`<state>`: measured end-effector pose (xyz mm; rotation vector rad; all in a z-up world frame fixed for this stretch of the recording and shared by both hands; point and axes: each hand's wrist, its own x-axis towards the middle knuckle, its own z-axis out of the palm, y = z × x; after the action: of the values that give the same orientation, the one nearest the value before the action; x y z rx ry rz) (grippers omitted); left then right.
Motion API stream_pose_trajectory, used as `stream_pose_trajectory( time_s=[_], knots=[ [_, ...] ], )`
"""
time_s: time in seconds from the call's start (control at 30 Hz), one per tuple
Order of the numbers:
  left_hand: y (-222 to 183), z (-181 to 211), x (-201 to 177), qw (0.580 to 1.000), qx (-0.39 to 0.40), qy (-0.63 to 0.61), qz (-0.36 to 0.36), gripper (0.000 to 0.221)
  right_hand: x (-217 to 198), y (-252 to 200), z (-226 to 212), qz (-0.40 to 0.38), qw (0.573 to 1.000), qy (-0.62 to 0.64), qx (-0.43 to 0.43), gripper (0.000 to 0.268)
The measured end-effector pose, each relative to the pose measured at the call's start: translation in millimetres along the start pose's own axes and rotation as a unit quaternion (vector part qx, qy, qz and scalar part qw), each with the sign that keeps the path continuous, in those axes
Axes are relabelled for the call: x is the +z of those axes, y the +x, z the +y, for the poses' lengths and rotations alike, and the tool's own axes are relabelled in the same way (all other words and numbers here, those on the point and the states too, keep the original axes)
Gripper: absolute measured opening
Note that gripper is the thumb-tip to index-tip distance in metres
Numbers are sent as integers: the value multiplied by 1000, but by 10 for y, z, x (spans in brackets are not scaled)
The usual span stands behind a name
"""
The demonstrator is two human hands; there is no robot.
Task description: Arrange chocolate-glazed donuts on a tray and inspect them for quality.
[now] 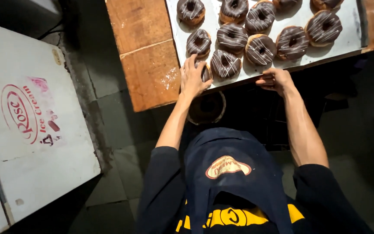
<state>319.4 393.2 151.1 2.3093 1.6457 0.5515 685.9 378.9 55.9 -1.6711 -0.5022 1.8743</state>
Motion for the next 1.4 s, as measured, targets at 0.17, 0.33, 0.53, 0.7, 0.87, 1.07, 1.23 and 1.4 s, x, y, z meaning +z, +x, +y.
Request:
stream_pose_trajectory(
  time_s=[0.17,0.33,0.53,0.7,0.87,1.07,1.23,1.4],
  knots=[
    [39,2,137,997,50,55,-1,60,32,-53,-40,4,1000,-3,3,31],
    [82,5,172,994,62,89,2,55,25,-43,-40,-3,1000,4,-3,30],
    [111,-23,132,992,95,85,-13,45,36,-67,-49,0,1000,2,7,30],
    [106,16,57,986,124,104,-34,41,44,-72,-49,-2,1000,6,4,31],
    [63,4,104,984,133,115,-21,46,10,7,-14,-3,1000,3,1,32],
    [12,-11,134,981,124,143,-38,41,56,-41,-58,2,1000,5,12,34],
    [-42,-3,93,986,132,92,-34,49,44,-35,-41,-1,1000,6,17,34],
    [-52,12,68,985,131,108,-41,42,77,-78,-84,8,1000,7,15,32]
  ],
)
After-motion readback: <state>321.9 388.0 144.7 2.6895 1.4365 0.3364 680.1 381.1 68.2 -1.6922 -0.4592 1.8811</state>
